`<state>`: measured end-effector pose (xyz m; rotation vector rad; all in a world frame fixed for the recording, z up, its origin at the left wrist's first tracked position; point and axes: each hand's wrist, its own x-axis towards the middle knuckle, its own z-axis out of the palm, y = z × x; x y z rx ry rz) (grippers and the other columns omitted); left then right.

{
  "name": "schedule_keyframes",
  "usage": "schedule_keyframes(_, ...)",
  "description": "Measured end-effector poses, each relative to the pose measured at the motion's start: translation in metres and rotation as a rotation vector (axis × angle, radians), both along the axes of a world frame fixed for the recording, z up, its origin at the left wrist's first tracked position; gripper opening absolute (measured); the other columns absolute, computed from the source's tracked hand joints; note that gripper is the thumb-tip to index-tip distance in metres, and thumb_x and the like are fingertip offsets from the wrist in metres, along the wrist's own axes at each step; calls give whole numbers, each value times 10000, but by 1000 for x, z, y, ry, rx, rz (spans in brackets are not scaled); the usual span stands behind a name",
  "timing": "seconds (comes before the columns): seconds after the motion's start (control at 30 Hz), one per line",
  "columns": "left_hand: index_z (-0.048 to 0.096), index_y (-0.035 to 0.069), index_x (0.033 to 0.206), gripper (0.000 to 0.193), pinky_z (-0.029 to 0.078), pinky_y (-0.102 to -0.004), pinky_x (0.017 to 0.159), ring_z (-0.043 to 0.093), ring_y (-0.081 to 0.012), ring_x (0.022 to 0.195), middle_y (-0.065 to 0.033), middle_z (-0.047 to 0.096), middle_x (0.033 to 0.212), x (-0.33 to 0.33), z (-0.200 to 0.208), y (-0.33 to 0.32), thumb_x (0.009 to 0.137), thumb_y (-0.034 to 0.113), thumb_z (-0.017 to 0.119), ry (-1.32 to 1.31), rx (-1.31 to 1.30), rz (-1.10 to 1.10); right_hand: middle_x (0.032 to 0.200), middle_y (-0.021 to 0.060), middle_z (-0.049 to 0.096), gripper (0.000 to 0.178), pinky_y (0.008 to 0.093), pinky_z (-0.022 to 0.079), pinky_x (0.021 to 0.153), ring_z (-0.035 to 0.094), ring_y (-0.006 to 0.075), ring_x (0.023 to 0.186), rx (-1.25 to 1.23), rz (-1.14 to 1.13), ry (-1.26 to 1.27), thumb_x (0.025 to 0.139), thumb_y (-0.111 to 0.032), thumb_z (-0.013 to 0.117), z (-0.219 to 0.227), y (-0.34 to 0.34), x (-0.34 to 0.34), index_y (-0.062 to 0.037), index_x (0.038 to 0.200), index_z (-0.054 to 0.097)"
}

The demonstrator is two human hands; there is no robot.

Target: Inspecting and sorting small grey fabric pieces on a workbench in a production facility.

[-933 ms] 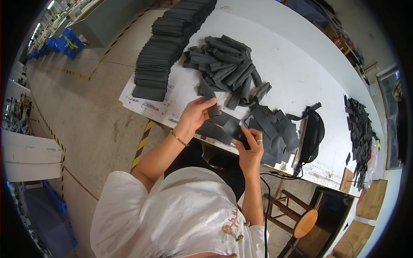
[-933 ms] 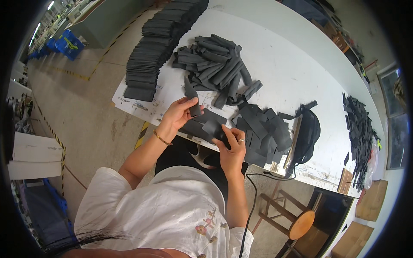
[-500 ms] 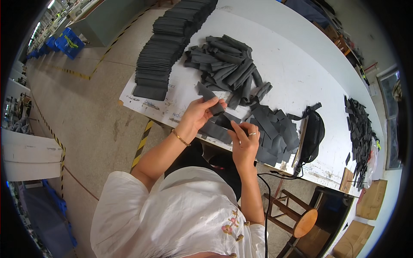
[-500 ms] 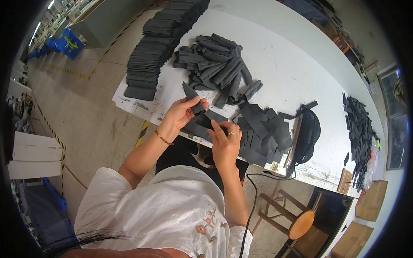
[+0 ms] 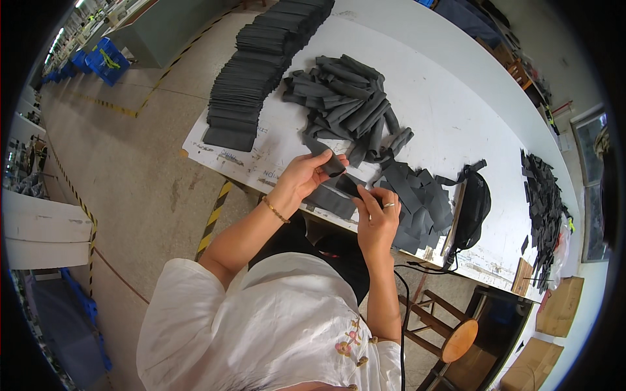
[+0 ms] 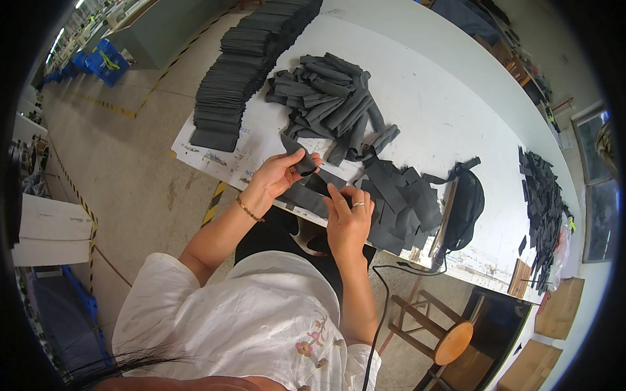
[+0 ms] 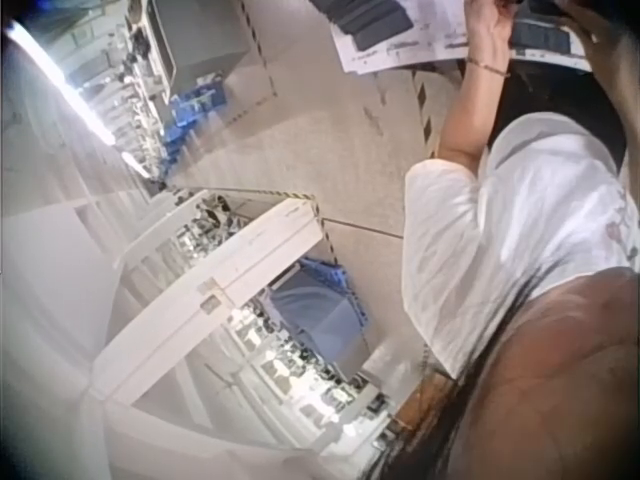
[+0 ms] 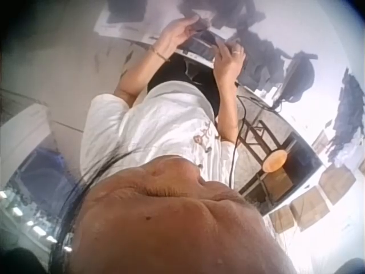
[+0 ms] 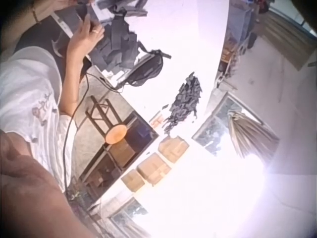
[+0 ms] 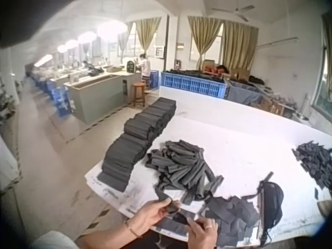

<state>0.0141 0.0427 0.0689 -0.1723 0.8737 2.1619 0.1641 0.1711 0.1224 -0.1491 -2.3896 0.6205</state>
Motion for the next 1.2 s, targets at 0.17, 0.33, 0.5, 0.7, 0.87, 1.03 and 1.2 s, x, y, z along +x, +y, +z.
schedule_keyframes(0.17, 583, -71, 1071, 241, 543, -352, 884, 660, -279, 1012, -178, 662, 1078, 2, 2, 2, 941, 132, 601, -21, 19, -30, 886, 56, 566, 307, 367, 414, 715, 538, 243, 817, 52, -3, -3, 714, -44, 755, 0, 3, -1, -73, 1015, 706)
schedule_keyframes(0.33, 574, -74, 1070, 234, 559, -346, 861, 657, -288, 1023, -193, 658, 1077, 3, 3, -1, 947, 125, 588, -17, 44, -72, 887, 57, 566, 313, 370, 413, 715, 538, 246, 818, 74, -8, -2, 705, -45, 757, 0, 5, -2, -76, 1011, 706)
schedule_keyframes(0.5, 559, -80, 1076, 225, 563, -355, 870, 651, -293, 1036, -204, 646, 1099, 5, 4, -2, 955, 109, 567, -47, 96, -101, 894, 54, 569, 314, 371, 417, 728, 542, 245, 833, 168, -32, -4, 701, -48, 750, 1, 7, -2, -71, 1010, 701)
schedule_keyframes(0.7, 552, -7, 1130, 205, 527, -394, 934, 634, -295, 1073, -205, 621, 1168, 22, 19, -1, 961, 108, 555, 95, 109, -94, 931, 51, 576, 282, 378, 426, 741, 550, 243, 848, 243, -70, 40, 725, -44, 714, -3, 1, -3, -73, 1004, 699)
schedule_keyframes(0.87, 514, -26, 1182, 266, 543, -368, 897, 635, -262, 1071, -178, 632, 1124, 43, 41, -2, 925, 22, 568, 287, 46, 23, 976, 51, 564, 332, 390, 427, 780, 551, 258, 890, 275, -108, 113, 741, -41, 709, -7, -10, -9, -75, 1070, 686)
schedule_keyframes(1.03, 507, -21, 1181, 331, 522, -361, 925, 622, -265, 1099, -161, 644, 1095, 51, 53, -2, 869, -45, 613, 302, 150, 137, 1066, 115, 556, 429, 431, 422, 815, 539, 300, 942, 182, -95, 88, 784, -79, 726, -8, -27, -10, -51, 1200, 623)
schedule_keyframes(1.2, 540, 18, 1143, 226, 462, -450, 1004, 587, -336, 1160, -169, 692, 957, 46, 27, 10, 961, 150, 568, 351, 299, 45, 1109, 165, 558, 438, 453, 432, 838, 544, 348, 962, 39, 14, 143, 750, -47, 746, -18, -38, -21, -37, 1156, 582)
